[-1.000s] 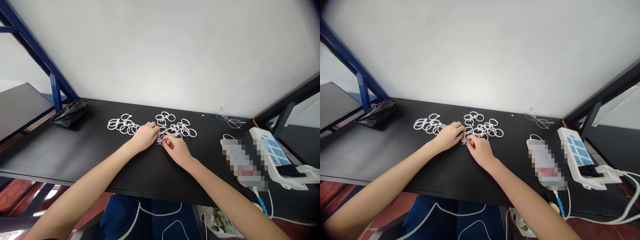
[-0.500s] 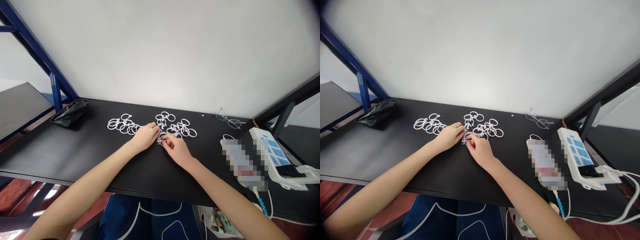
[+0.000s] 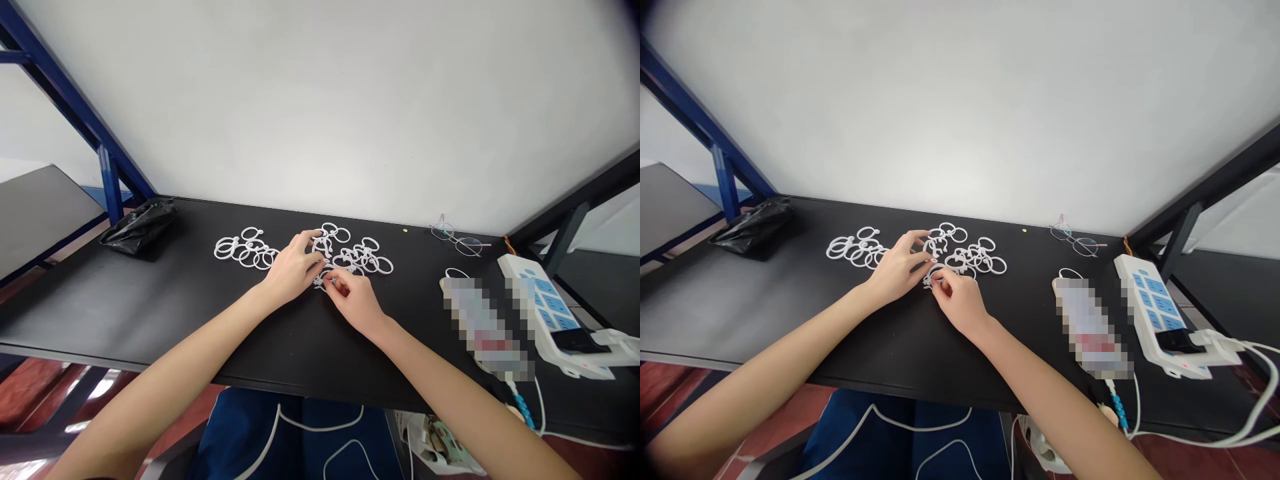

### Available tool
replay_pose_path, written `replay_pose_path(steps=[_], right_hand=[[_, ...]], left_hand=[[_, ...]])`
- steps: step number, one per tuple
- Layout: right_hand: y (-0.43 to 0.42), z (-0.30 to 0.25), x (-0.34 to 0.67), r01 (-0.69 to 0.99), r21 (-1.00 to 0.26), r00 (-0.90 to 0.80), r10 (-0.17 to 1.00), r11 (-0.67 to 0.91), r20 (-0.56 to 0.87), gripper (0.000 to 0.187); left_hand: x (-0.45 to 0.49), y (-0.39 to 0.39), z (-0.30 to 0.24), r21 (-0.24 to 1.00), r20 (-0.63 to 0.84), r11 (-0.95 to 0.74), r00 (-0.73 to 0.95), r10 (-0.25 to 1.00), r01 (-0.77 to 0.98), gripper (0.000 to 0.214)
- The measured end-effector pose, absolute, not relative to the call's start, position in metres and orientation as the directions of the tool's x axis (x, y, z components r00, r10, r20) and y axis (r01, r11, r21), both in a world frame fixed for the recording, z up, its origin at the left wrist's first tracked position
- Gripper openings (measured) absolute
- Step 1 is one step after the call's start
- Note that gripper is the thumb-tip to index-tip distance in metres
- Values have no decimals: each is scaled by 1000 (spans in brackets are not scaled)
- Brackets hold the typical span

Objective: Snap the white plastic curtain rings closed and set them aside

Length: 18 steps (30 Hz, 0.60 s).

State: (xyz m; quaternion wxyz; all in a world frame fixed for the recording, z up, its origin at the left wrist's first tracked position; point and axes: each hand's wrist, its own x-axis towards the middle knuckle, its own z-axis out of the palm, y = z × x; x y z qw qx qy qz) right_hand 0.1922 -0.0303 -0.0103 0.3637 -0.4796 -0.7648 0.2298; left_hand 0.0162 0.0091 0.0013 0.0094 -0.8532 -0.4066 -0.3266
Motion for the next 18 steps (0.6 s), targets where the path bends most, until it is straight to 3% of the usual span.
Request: replay_pose_path(steps=[10,18], right_hand=[[-30,-11,192,569,-691,-276,895,445,349,11],[-32,-8,191,557,-693,-264,888,459,376,12]], left_hand=[[16,10,0,277,544,-679,472,694,680,25],[16,8,7,322,509,-659,463,726,680,10]])
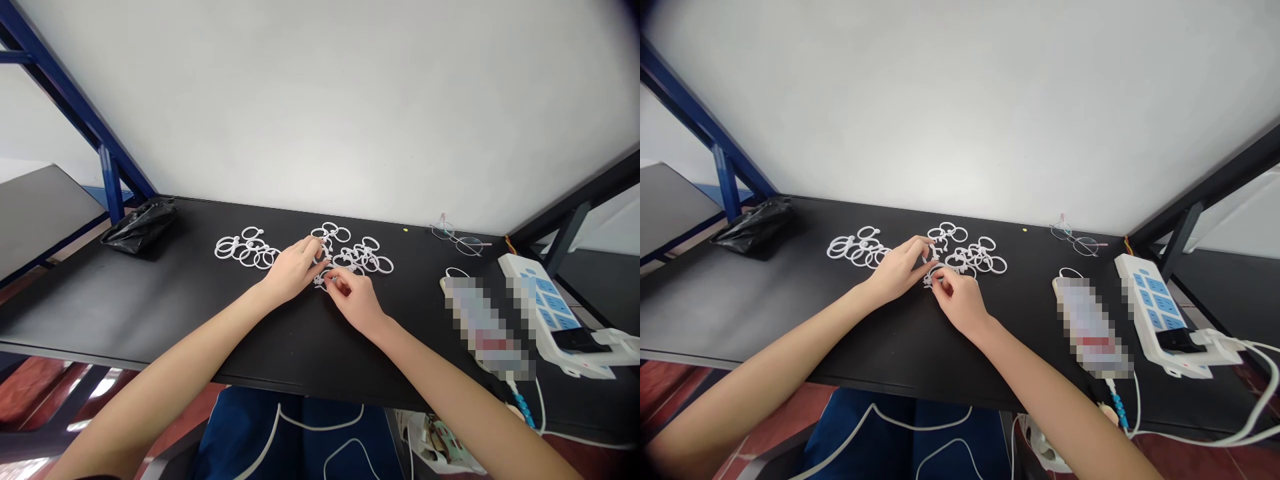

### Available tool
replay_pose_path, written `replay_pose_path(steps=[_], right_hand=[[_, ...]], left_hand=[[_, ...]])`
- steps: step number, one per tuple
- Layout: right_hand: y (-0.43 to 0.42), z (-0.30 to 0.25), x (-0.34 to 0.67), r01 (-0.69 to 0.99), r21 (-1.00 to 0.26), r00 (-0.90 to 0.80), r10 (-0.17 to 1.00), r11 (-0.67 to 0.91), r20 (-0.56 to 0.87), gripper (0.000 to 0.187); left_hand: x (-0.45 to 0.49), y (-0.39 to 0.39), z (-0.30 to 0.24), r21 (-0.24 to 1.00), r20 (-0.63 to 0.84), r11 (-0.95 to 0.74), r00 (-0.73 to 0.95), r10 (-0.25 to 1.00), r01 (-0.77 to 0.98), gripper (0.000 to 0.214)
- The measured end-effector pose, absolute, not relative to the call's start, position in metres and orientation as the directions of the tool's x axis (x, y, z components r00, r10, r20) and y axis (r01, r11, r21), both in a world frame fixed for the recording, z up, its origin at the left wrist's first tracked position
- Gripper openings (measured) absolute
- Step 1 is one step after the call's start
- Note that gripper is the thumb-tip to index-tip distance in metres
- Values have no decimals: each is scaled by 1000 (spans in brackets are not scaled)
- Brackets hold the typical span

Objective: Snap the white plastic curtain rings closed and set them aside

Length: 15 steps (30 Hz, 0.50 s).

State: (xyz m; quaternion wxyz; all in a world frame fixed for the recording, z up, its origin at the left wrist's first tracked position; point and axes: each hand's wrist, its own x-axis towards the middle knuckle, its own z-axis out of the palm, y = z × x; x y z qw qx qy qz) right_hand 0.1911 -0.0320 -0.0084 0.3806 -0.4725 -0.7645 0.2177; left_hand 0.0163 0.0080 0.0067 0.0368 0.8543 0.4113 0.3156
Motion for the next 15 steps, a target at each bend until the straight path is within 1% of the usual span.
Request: replay_pose_path(steps=[4,8,12,15], right_hand=[[-33,-7,190,514,-712,-184,872,478,453,11],[-34,-5,191,436,-726,-65,823,532,564,7],[-35,-4,191,393,-716,-51,791,577,609,20],[-34,-3,191,431,-668,-74,761,607,645,12]], left_hand=[[17,7,7,344,518,-694,489,702,632,13],[17,5,7,366,587,-758,498,638,540,14],[17,5,6,364,606,-781,508,612,507,13],[16,6,5,360,596,-791,530,603,495,10]])
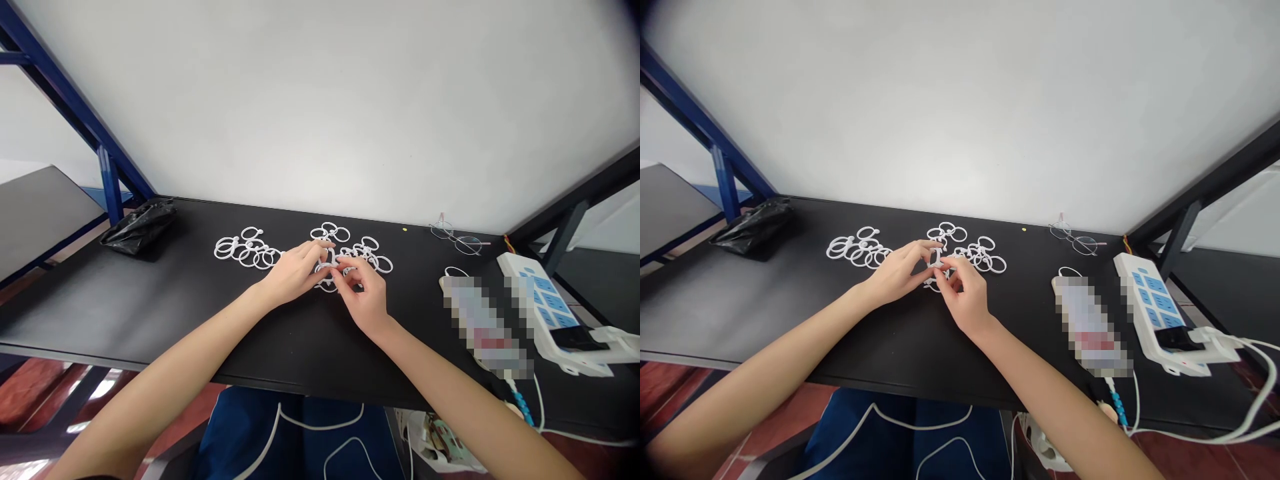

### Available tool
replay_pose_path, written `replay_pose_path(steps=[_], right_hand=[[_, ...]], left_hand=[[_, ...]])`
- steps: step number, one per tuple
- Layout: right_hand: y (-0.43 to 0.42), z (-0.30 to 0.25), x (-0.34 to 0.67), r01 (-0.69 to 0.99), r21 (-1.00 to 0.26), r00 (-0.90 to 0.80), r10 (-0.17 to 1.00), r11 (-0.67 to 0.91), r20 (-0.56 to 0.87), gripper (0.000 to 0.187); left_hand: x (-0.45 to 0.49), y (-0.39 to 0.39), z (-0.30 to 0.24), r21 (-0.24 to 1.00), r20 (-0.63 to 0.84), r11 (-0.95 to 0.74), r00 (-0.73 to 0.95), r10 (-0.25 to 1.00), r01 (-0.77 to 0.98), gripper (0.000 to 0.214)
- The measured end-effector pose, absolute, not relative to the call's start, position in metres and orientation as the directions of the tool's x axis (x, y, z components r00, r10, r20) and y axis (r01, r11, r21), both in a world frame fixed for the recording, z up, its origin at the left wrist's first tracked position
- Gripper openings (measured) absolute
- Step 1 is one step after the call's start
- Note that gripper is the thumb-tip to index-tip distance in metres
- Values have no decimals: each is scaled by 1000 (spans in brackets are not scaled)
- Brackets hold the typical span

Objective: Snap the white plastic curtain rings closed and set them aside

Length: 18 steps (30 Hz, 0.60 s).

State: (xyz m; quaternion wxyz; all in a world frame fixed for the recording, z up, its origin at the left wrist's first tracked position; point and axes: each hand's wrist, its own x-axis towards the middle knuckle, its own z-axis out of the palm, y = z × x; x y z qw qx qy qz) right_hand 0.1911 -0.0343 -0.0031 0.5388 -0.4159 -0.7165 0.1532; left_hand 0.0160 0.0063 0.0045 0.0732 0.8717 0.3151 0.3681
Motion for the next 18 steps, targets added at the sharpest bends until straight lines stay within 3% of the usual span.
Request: replay_pose_path(steps=[3,10,18], right_hand=[[-34,-3,191,461,-634,-88,743,621,664,6],[-35,-4,191,444,-631,-79,730,636,679,7],[-36,-4,192,433,-648,-65,739,627,671,7]], left_hand=[[16,7,3,345,611,-812,544,575,471,10],[15,6,6,334,629,-831,550,548,445,36],[15,5,8,266,600,-844,605,523,466,32]])
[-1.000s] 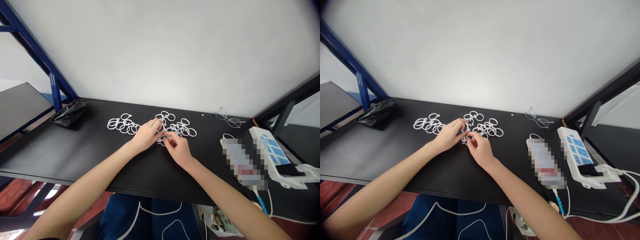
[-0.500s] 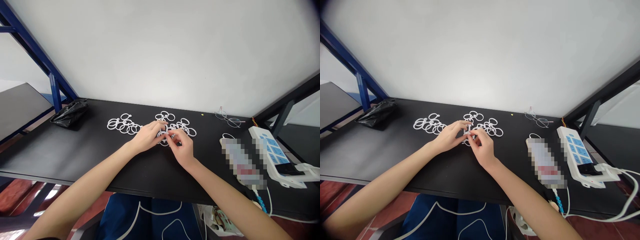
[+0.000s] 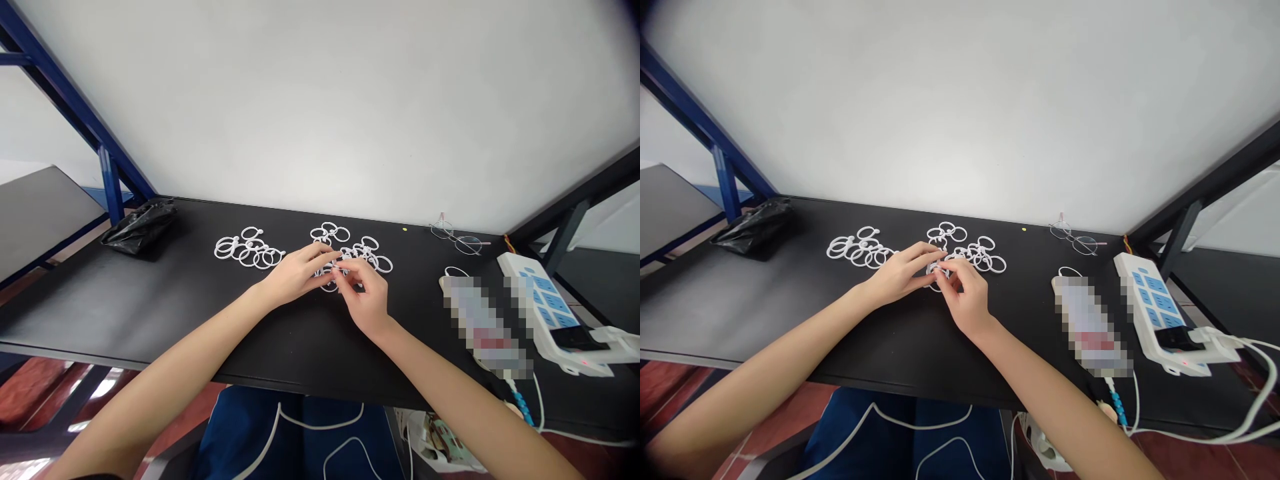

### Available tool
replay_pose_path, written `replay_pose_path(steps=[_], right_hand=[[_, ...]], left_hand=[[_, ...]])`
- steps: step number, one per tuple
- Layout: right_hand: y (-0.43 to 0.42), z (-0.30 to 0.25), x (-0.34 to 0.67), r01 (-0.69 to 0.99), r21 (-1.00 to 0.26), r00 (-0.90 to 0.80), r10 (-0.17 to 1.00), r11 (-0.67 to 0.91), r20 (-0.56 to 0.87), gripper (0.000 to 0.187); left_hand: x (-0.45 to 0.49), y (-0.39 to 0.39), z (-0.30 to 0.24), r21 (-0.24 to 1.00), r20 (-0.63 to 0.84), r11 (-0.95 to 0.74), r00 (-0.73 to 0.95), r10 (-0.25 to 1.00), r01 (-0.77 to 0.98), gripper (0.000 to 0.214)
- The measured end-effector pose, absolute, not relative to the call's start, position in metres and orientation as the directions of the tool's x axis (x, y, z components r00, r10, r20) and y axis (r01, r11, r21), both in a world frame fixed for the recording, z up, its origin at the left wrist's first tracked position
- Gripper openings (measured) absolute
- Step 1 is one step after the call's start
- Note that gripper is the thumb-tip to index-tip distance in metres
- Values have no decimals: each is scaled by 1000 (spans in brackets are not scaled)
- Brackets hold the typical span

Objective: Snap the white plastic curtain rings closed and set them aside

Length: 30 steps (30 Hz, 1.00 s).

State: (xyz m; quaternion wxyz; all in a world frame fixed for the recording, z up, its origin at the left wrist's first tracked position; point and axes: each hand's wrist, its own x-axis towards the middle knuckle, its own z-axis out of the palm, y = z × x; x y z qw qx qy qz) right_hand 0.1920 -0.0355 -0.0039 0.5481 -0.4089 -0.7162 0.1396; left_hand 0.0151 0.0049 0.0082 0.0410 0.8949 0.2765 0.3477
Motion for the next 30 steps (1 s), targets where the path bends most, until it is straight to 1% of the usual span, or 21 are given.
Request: replay_pose_path(steps=[4,9,13,18,22,26,30], right_hand=[[-36,-4,192,411,-655,-63,737,634,673,5],[-38,-5,190,396,-702,-49,777,591,627,5],[-40,-5,188,355,-736,-53,798,577,600,6],[-39,-4,189,291,-768,-18,806,570,591,8],[-38,-5,190,267,-781,-3,811,565,585,9],[-37,-5,192,287,-764,-10,800,578,601,8],[-37,-1,195,316,-735,-21,779,599,626,7]], left_hand=[[16,3,10,250,581,-855,636,507,454,34],[19,3,9,230,589,-860,638,496,456,38],[20,1,9,255,591,-847,618,518,466,39],[18,-3,12,364,553,-838,629,546,408,45],[17,-3,12,469,500,-790,619,605,394,47],[19,-2,10,586,426,-701,581,693,407,43],[21,-2,10,646,451,-657,500,739,389,40]])
